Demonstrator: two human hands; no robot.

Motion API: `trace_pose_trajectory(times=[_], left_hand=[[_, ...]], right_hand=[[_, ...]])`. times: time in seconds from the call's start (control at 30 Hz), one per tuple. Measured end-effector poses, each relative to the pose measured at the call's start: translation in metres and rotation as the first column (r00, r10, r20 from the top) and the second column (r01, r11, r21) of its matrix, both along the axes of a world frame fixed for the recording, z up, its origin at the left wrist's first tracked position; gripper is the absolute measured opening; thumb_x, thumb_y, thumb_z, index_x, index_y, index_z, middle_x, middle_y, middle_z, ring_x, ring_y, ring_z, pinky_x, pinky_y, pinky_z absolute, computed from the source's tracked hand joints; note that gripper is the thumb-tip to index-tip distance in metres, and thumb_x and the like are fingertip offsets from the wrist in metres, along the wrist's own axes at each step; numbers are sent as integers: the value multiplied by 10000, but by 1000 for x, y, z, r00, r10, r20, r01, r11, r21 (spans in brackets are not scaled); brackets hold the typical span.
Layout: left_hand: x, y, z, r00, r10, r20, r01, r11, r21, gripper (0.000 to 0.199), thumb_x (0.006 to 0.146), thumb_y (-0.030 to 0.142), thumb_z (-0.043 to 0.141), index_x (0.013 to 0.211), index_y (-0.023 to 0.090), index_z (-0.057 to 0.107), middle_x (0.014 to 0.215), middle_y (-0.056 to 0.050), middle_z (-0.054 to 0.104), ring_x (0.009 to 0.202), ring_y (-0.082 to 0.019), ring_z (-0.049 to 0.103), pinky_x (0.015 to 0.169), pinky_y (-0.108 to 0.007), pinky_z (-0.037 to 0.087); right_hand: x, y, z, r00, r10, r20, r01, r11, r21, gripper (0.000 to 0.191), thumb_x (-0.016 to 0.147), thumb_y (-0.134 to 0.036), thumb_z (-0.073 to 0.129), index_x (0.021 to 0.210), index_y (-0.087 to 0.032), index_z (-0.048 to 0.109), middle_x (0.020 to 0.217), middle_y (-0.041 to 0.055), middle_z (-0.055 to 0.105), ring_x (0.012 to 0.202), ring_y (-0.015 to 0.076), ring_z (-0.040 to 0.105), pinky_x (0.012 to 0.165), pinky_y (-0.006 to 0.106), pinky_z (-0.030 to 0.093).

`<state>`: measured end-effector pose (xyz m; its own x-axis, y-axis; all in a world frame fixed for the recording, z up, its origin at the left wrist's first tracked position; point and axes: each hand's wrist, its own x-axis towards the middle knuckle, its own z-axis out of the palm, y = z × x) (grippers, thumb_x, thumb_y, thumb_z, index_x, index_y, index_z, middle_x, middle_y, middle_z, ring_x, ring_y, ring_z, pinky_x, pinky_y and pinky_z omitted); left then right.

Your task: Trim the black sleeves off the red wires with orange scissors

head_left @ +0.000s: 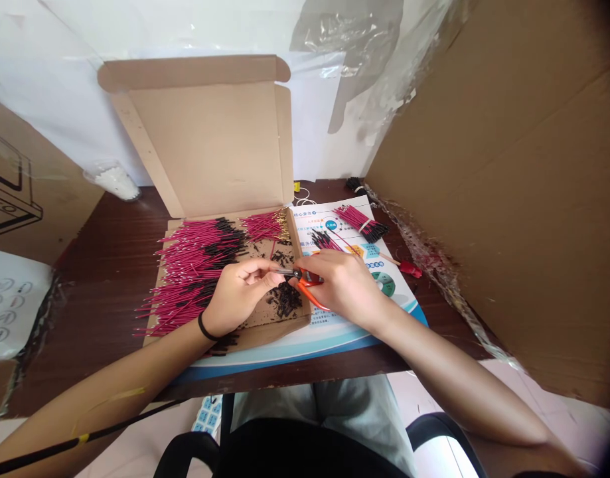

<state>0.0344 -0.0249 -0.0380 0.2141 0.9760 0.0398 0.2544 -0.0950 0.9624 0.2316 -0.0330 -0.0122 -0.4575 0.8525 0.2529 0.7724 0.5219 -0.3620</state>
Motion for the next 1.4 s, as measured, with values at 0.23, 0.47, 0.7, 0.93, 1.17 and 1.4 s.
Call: trace_pose_trajectory(times=[0.23, 0.47, 0.7, 0.93, 1.17, 1.4], left_hand=[[-1, 0, 1, 999, -37, 10, 37, 999, 5, 244, 749, 390, 679, 778, 150, 713, 715, -55, 702, 642, -140, 627, 584, -226, 500], [-2, 0, -3, 997, -39, 70, 39, 999, -8, 246, 792, 390, 645, 835, 154, 700, 767, -58, 717, 681, -139, 651, 648, -234, 527], [-2, 1, -3, 999, -33, 36, 32, 999, 24, 242, 782, 393, 652, 828, 159, 691, 720, -37, 696, 655, -133, 633, 626, -231, 508], [-1, 0, -1, 1000, -17, 19, 17, 1000, 25, 232, 752, 375, 682, 801, 149, 700, 729, -50, 713, 658, -140, 644, 610, -227, 510], [-1, 2, -2, 998, -28, 59, 26, 999, 39, 209, 782, 367, 665, 804, 161, 697, 772, -44, 718, 681, -127, 648, 661, -225, 527], [-1, 3, -8, 992, -22, 122, 17, 999, 35, 188, 786, 352, 668, 829, 169, 688, 769, -31, 706, 680, -111, 637, 664, -215, 518]], right_hand=[[0, 0, -5, 999, -42, 22, 41, 998, 52, 225, 879, -321, 518, 818, -187, 688, 674, 33, 636, 643, 144, 550, 567, 274, 322], [0, 0, 0, 992, -53, -112, 60, 996, 64, 256, 862, -348, 538, 950, -170, 700, 750, 45, 690, 672, 145, 585, 621, 272, 407], [-3, -1, -3, 998, -40, -39, 42, 997, 59, 254, 875, -349, 511, 915, -180, 696, 758, 48, 689, 710, 163, 601, 603, 278, 380], [0, 0, -2, 999, -20, 26, 21, 1000, -11, 238, 877, -336, 521, 871, -190, 709, 704, 50, 650, 677, 159, 577, 581, 277, 336], [-1, 0, -6, 996, -91, -15, 91, 995, 42, 238, 864, -349, 555, 927, -177, 707, 746, 56, 688, 694, 167, 600, 598, 277, 364], [0, 1, -3, 993, -75, -91, 84, 991, 101, 275, 843, -332, 572, 1028, -174, 699, 764, 43, 701, 694, 163, 599, 599, 276, 392]])
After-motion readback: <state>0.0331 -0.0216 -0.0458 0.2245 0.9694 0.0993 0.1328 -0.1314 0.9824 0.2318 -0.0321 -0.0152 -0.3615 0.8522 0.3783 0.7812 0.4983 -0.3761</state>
